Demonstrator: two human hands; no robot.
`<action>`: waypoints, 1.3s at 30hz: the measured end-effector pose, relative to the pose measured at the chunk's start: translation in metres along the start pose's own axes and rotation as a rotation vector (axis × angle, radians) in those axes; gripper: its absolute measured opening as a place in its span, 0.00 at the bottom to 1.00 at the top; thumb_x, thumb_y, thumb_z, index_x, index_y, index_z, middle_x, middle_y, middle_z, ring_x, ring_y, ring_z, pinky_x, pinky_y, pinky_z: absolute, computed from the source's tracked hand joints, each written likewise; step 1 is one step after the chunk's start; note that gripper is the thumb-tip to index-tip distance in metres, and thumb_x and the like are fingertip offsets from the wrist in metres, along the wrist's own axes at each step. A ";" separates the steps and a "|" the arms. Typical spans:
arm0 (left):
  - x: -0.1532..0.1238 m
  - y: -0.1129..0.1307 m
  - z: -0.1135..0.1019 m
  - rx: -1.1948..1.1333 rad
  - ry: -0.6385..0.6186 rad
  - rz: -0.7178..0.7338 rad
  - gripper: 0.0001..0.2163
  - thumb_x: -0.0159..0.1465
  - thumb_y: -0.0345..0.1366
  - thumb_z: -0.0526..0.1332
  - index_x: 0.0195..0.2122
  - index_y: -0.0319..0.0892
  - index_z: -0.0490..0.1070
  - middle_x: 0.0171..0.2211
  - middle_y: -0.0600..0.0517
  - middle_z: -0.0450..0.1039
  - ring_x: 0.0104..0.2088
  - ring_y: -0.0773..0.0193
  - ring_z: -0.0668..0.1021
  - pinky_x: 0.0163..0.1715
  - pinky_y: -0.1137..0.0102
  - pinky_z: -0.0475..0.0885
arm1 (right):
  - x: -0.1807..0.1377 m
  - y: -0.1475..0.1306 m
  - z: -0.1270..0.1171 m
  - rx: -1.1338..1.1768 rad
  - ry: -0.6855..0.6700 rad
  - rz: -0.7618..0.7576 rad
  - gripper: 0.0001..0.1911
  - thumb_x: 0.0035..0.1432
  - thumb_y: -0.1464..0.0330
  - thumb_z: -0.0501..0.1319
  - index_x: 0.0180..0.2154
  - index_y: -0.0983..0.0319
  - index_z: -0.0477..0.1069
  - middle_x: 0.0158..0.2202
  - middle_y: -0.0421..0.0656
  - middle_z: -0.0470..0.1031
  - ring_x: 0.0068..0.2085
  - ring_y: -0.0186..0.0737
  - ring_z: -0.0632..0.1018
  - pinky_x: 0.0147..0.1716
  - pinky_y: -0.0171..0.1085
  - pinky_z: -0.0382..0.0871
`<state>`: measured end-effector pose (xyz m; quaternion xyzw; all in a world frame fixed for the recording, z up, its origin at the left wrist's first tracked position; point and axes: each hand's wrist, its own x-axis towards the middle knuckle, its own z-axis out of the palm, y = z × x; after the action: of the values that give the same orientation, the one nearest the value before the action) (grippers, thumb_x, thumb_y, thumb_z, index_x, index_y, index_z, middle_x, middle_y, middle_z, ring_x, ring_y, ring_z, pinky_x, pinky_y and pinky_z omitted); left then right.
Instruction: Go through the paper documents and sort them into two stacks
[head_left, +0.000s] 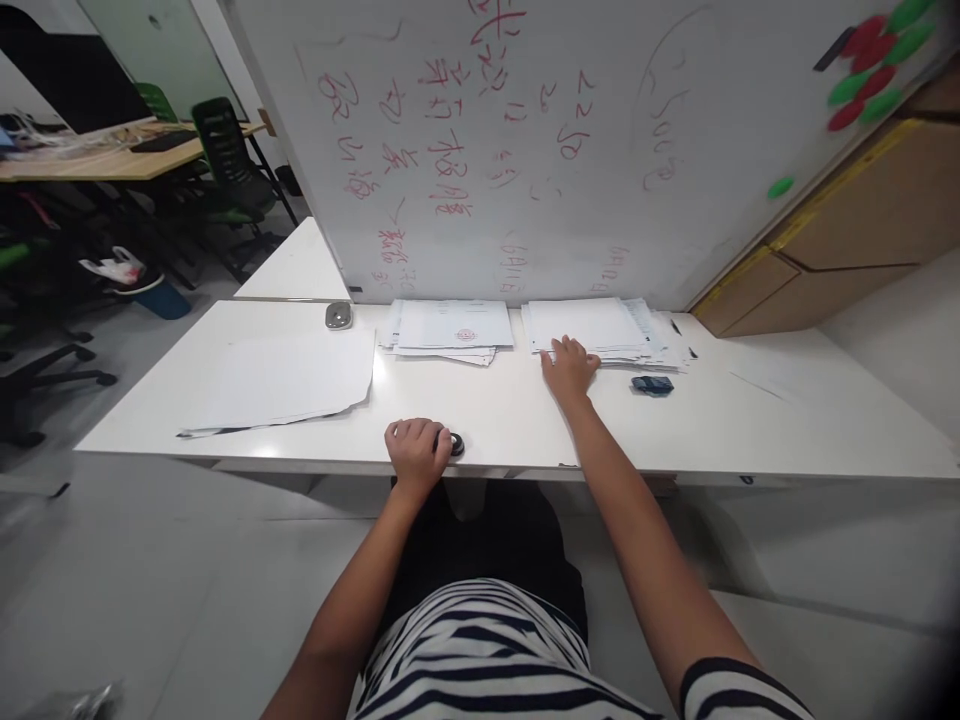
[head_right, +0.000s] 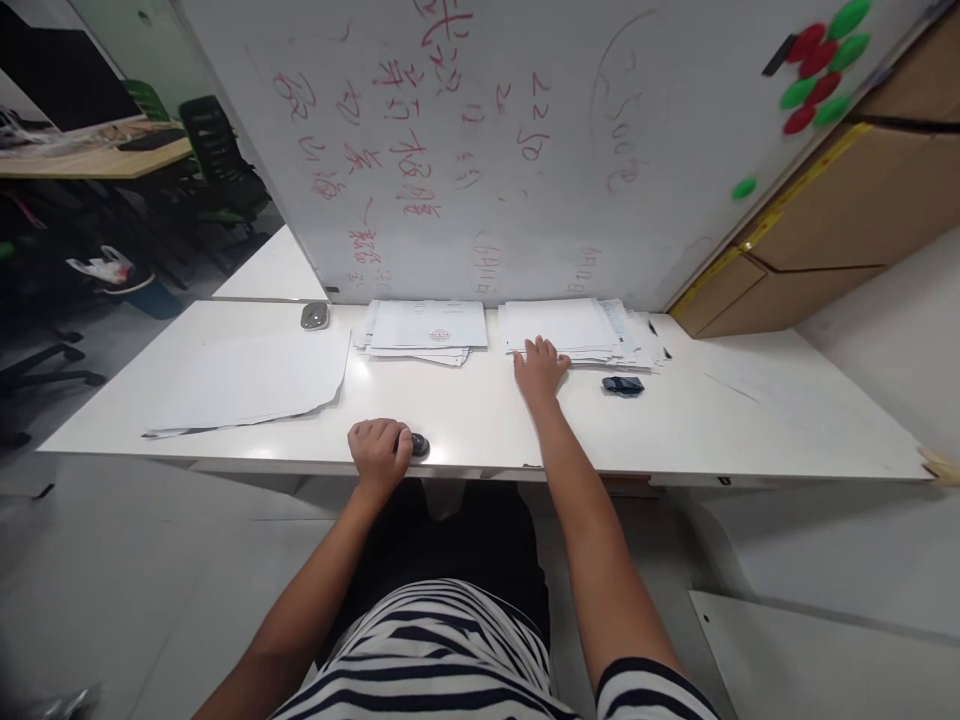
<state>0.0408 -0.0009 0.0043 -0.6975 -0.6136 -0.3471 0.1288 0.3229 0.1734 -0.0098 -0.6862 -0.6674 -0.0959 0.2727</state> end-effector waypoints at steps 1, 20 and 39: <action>0.000 0.000 0.000 0.000 0.000 -0.001 0.07 0.62 0.36 0.56 0.28 0.44 0.70 0.29 0.50 0.73 0.34 0.58 0.70 0.46 0.59 0.57 | 0.001 -0.001 -0.001 -0.002 0.004 -0.001 0.18 0.64 0.63 0.49 0.50 0.60 0.69 0.56 0.53 0.69 0.57 0.53 0.64 0.51 0.56 0.50; 0.000 0.000 0.002 0.004 0.008 -0.001 0.08 0.62 0.37 0.55 0.28 0.44 0.70 0.29 0.50 0.74 0.35 0.57 0.70 0.46 0.59 0.57 | 0.005 -0.001 -0.007 0.082 0.108 0.202 0.18 0.65 0.72 0.40 0.46 0.67 0.66 0.33 0.49 0.76 0.37 0.44 0.74 0.58 0.52 0.45; 0.000 0.001 0.002 -0.005 -0.010 -0.021 0.10 0.63 0.38 0.53 0.27 0.44 0.70 0.29 0.49 0.74 0.35 0.57 0.70 0.46 0.59 0.57 | 0.003 -0.001 -0.013 0.175 0.165 0.197 0.13 0.62 0.70 0.44 0.41 0.62 0.66 0.31 0.45 0.76 0.33 0.42 0.75 0.57 0.50 0.50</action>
<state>0.0426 0.0005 0.0032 -0.6929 -0.6207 -0.3465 0.1206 0.3252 0.1697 0.0025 -0.7119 -0.5780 -0.0661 0.3933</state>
